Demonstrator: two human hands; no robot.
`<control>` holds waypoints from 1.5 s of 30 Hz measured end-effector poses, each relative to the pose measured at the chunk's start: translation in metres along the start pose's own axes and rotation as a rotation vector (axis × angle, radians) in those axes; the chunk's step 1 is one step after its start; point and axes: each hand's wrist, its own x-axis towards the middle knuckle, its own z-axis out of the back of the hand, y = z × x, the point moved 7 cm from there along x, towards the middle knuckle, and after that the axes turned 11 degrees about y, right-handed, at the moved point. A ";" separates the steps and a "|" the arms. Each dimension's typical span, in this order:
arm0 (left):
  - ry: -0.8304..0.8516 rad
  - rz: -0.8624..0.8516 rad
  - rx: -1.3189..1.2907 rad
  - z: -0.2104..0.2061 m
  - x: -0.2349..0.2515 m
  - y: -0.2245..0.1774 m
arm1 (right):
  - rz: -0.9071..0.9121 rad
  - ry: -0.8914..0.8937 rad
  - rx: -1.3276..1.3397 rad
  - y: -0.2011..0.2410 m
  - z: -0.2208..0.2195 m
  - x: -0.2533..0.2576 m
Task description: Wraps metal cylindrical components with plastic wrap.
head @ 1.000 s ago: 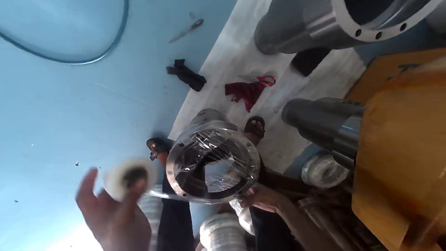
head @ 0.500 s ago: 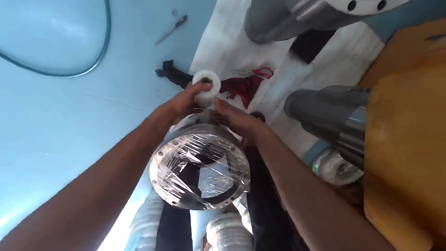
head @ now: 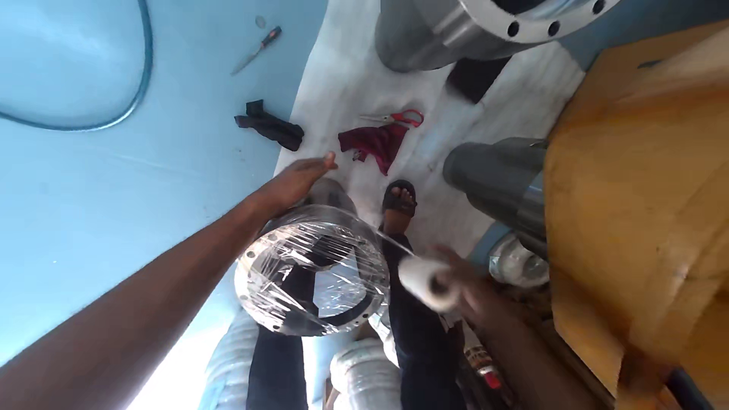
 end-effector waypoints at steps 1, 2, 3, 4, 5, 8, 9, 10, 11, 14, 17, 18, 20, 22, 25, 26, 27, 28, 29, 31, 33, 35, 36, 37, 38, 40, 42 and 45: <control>-0.159 -0.065 -0.053 0.015 -0.011 -0.001 | -0.046 0.009 -0.029 -0.017 -0.006 -0.028; -0.322 -0.133 -0.107 0.032 -0.029 0.000 | -0.085 0.031 -0.068 -0.024 -0.024 -0.053; -0.480 -0.200 -0.168 0.046 -0.055 0.004 | -0.134 0.038 -0.094 -0.026 -0.048 -0.075; -0.634 -0.241 -0.237 0.054 -0.089 0.013 | -0.193 0.023 -0.089 -0.026 -0.076 -0.093; -0.780 -0.241 -0.309 0.051 -0.127 0.029 | -0.257 -0.003 -0.063 -0.025 -0.104 -0.105; -1.034 -0.004 -0.388 -0.025 -0.233 0.097 | -0.410 -0.099 -0.103 -0.035 -0.171 -0.105; -0.998 0.077 -0.397 -0.068 -0.254 0.115 | -0.420 -0.114 -0.176 -0.046 -0.186 -0.095; -0.880 0.138 -0.471 -0.114 -0.264 0.130 | -0.431 -0.116 -0.245 -0.057 -0.198 -0.083; -0.703 0.162 -0.625 -0.161 -0.266 0.144 | -0.462 -0.109 -0.297 -0.066 -0.208 -0.072; -0.302 0.039 -1.402 -0.258 -0.256 0.154 | -0.549 -0.085 -0.410 -0.077 -0.222 -0.045; -0.220 -0.119 -1.718 -0.273 -0.237 0.149 | -0.485 -0.054 -0.491 -0.080 -0.222 -0.027; -0.243 -0.142 -1.741 -0.274 -0.234 0.152 | -0.447 -0.030 -0.500 -0.078 -0.223 -0.023; -0.327 -0.107 -1.751 -0.278 -0.235 0.163 | -0.452 0.061 -0.494 -0.071 -0.228 -0.019; -0.447 -0.015 -1.747 -0.277 -0.239 0.178 | -0.544 0.187 -0.570 -0.061 -0.228 -0.019; -0.644 0.201 -1.711 -0.258 -0.249 0.210 | -0.759 0.341 -0.883 -0.055 -0.196 -0.021; -0.729 0.240 -1.717 -0.247 -0.249 0.225 | -0.803 0.321 -1.030 -0.052 -0.174 -0.019; -0.815 0.259 -1.732 -0.234 -0.247 0.241 | -0.834 0.271 -1.168 -0.046 -0.150 -0.014; -0.892 0.254 -1.749 -0.218 -0.242 0.256 | -0.863 0.210 -1.295 -0.037 -0.124 -0.008; -0.937 0.213 -1.762 -0.200 -0.233 0.273 | -0.876 0.140 -1.391 -0.022 -0.100 0.001; -0.978 0.107 -1.713 -0.154 -0.205 0.302 | -0.818 -0.029 -1.481 0.024 -0.068 0.024; -0.965 0.007 -1.621 -0.098 -0.169 0.313 | -0.547 -0.159 -1.489 0.077 -0.061 0.064; -0.954 -0.067 -1.543 -0.042 -0.132 0.294 | -0.262 -0.116 -1.439 0.124 -0.080 0.122; -0.944 -0.106 -1.516 -0.017 -0.116 0.277 | -0.170 -0.031 -1.377 0.139 -0.100 0.155; -0.891 -0.147 -1.489 0.003 -0.101 0.255 | -0.119 0.068 -1.308 0.149 -0.128 0.184; -0.827 -0.202 -1.458 0.021 -0.089 0.229 | -0.112 0.171 -1.251 0.153 -0.159 0.208; -0.719 -0.340 -1.379 0.046 -0.066 0.182 | -0.166 0.339 -1.196 0.151 -0.218 0.239; -0.646 -0.410 -1.252 0.053 -0.054 0.150 | -0.270 0.414 -1.187 0.145 -0.260 0.247; -0.608 -0.419 -1.163 0.046 -0.058 0.131 | -0.266 0.432 -1.078 0.138 -0.268 0.245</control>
